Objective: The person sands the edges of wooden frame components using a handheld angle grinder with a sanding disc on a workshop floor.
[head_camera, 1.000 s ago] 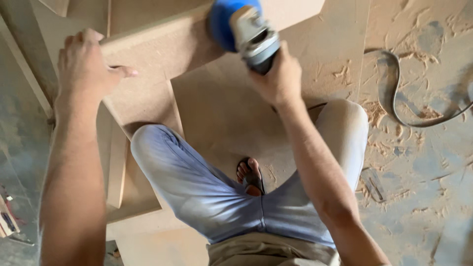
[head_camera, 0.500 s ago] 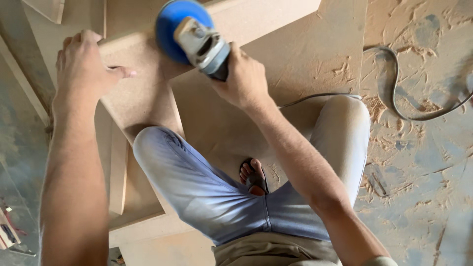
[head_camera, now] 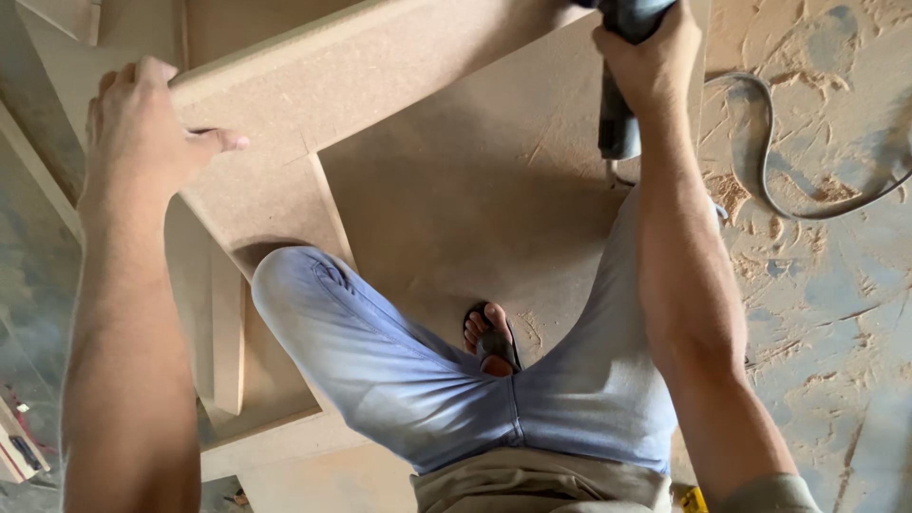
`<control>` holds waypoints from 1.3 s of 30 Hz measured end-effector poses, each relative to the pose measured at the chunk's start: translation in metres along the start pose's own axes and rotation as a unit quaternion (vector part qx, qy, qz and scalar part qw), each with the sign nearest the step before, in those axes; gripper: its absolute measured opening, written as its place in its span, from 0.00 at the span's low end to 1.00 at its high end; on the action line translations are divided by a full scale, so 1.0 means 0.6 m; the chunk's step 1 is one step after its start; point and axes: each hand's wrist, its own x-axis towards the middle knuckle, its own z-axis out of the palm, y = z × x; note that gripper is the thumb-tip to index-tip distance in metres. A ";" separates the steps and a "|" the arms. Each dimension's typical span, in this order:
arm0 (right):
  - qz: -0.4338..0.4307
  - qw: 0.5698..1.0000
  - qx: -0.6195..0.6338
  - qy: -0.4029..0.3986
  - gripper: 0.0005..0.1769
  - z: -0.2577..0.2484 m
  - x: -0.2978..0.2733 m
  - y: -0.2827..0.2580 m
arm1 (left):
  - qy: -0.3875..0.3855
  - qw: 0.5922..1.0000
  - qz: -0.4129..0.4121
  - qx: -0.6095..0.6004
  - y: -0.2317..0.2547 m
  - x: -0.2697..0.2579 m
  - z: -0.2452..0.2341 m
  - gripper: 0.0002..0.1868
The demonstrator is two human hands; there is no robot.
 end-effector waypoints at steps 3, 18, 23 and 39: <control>-0.016 0.999 0.027 0.005 0.27 -0.005 -0.011 -0.029 | 0.005 1.000 0.003 -0.017 0.001 0.011 0.005 0.56; -0.075 0.976 -0.050 -0.199 0.34 0.128 -0.137 -0.358 | 0.043 0.998 0.018 -0.049 0.013 0.006 0.009 0.52; -0.115 0.973 -0.067 -0.191 0.37 0.135 -0.143 -0.378 | 0.044 0.998 0.044 -0.031 0.007 0.006 0.009 0.51; 0.068 0.997 0.006 -0.032 0.26 -0.044 -0.030 -0.007 | 0.009 1.000 0.005 -0.009 -0.006 0.012 0.024 0.56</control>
